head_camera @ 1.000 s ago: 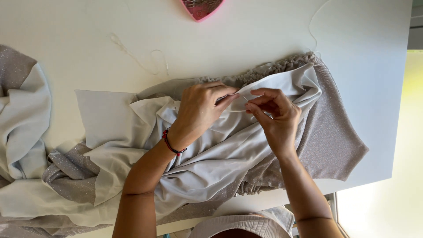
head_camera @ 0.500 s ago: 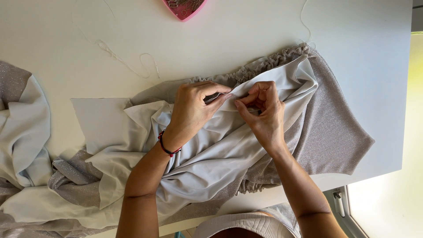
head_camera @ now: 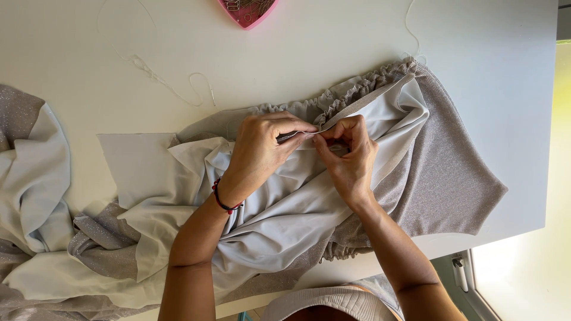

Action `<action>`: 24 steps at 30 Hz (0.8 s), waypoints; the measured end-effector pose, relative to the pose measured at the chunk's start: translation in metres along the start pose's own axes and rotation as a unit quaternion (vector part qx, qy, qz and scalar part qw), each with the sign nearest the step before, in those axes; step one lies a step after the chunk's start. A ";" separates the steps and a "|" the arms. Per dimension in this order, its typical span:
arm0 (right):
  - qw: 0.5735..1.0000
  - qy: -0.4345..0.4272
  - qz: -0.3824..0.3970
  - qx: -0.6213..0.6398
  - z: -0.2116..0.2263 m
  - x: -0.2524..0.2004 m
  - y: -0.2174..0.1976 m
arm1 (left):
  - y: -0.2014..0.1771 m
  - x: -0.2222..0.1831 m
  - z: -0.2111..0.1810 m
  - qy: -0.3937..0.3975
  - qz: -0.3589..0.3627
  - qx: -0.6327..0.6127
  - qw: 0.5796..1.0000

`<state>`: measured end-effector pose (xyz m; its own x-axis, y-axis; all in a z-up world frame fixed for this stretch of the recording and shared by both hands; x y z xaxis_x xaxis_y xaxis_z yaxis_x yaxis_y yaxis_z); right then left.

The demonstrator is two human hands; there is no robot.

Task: The person is pinning a gathered fabric layer to a flat lining layer along the top edge to prepare it for sewing.

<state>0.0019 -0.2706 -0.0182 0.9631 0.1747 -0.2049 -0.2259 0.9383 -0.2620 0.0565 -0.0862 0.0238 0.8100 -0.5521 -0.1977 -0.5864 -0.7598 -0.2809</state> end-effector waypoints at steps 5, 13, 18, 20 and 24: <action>0.999 -0.035 -0.028 -0.025 -0.004 -0.006 0.002 | -0.001 0.000 -0.002 0.013 0.008 -0.021 1.000; 0.998 -0.050 -0.045 -0.003 0.003 -0.005 0.003 | 0.002 -0.003 0.003 0.018 -0.032 0.014 0.999; 0.994 -0.076 -0.066 -0.036 -0.006 -0.008 0.006 | -0.002 -0.002 -0.009 0.018 -0.005 -0.005 1.000; 0.994 -0.080 -0.067 -0.022 0.000 -0.006 0.007 | -0.001 -0.001 -0.003 0.022 -0.014 -0.019 0.999; 0.994 -0.091 -0.052 0.005 0.010 -0.002 0.008 | 0.000 -0.001 0.005 0.018 -0.033 -0.065 0.997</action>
Point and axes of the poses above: each hand's wrist, its own x-axis towards the middle knuckle, its own y-axis out of the palm, z = x × y, the point moved 4 cm from there along x, towards the middle knuckle, and after that the axes turned 15 degrees about z, right-handed, at the moved point
